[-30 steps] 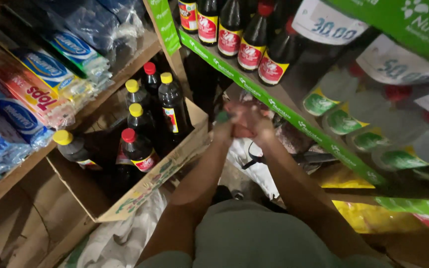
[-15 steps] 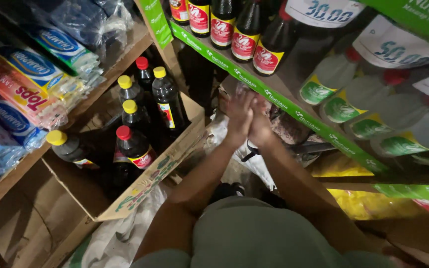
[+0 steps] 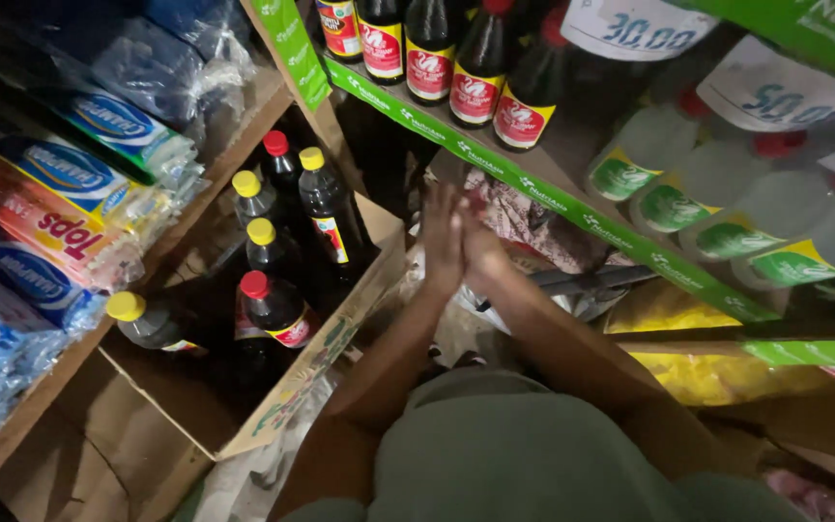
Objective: Cleaning a box and wiping down bottles of soy sauce on a grocery shelf.
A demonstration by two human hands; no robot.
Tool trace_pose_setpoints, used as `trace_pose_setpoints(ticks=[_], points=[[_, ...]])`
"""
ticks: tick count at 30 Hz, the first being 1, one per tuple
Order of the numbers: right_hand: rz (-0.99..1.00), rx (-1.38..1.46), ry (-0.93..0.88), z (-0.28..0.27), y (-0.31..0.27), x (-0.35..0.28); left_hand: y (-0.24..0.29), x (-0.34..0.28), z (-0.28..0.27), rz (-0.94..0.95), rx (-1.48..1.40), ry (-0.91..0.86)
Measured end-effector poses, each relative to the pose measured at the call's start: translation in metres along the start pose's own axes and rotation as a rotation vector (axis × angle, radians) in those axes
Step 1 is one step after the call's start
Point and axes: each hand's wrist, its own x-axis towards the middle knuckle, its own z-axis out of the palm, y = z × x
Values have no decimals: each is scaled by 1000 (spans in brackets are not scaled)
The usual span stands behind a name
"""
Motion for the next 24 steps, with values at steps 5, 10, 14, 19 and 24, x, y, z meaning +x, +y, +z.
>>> trace_pose_setpoints(ticks=[5,10,14,19,24], points=[[25,31,71,21,-9,4,-14,6,-25,-763,-769,96],[-64,-180,116,-3,-9,14,47,31,-52,-618,-208,152],[-302,-557,43,10,-31,-8,21,35,-63,-459,-334,77],[-1074,-1386,129,82,-96,-65,56,46,-68,-632,-160,-185],[-709,-1228,-168,38,-68,-45,81,60,-72,91,42,-258]])
